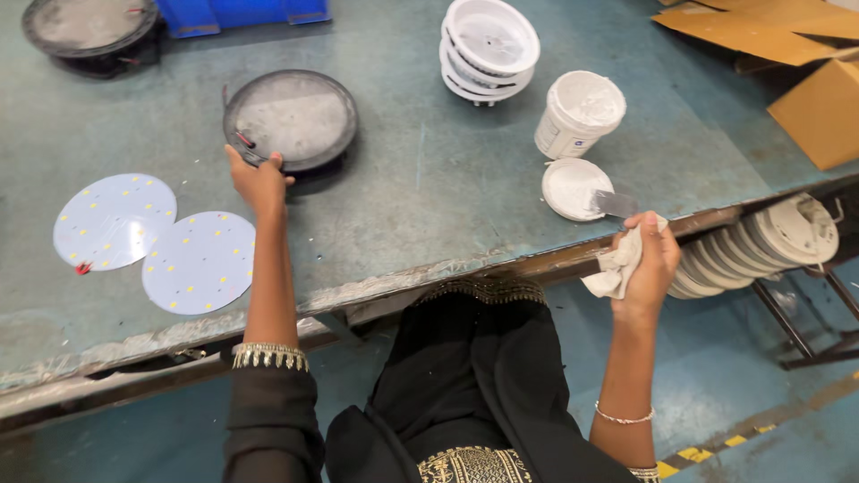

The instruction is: The person applies a white substance to a circular plate using a small tool, then presses a corresponding circular LED board onto the plate.

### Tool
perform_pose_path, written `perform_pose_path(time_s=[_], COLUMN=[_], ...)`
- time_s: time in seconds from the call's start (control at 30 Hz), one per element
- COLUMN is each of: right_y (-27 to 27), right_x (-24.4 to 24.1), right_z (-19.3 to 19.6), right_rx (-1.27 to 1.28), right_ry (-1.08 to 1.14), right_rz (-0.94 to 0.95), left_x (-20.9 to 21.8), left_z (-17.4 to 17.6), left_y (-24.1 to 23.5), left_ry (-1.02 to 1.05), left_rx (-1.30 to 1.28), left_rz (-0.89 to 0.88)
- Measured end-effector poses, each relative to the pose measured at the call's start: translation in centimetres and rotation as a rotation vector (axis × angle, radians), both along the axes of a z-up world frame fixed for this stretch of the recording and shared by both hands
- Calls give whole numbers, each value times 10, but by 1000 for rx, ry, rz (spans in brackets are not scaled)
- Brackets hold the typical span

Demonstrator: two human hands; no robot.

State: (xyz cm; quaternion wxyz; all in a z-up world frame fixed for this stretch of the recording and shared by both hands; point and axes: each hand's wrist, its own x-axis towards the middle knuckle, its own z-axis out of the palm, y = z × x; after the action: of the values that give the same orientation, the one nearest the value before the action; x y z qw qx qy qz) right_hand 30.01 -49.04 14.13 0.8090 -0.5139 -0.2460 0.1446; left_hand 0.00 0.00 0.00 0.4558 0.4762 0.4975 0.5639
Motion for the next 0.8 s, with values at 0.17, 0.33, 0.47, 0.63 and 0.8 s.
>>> perform_pose_path(time_s=[0.17, 0.33, 0.47, 0.63, 0.8], right_y=[-12, 18, 100, 209, 245], right_x=[7, 8, 14, 0, 10], right_z=[-6, -24, -27, -8, -10], right_rx=[-54, -106, -158, -356, -438], right_ry=[-6, -33, -445, -699, -1343], right_rz=[-99, -214, -273, -252, -223], left_x=[6, -14, -21, -18, -15], left_z=[33, 47, 53, 63, 67], left_y=[-63, -141, -198, -222, -229], left_ry=[-41, 139, 195, 420, 517], left_rx=[-42, -88, -62, 170, 272], left_rz=[-307, -440, -505, -365, -217])
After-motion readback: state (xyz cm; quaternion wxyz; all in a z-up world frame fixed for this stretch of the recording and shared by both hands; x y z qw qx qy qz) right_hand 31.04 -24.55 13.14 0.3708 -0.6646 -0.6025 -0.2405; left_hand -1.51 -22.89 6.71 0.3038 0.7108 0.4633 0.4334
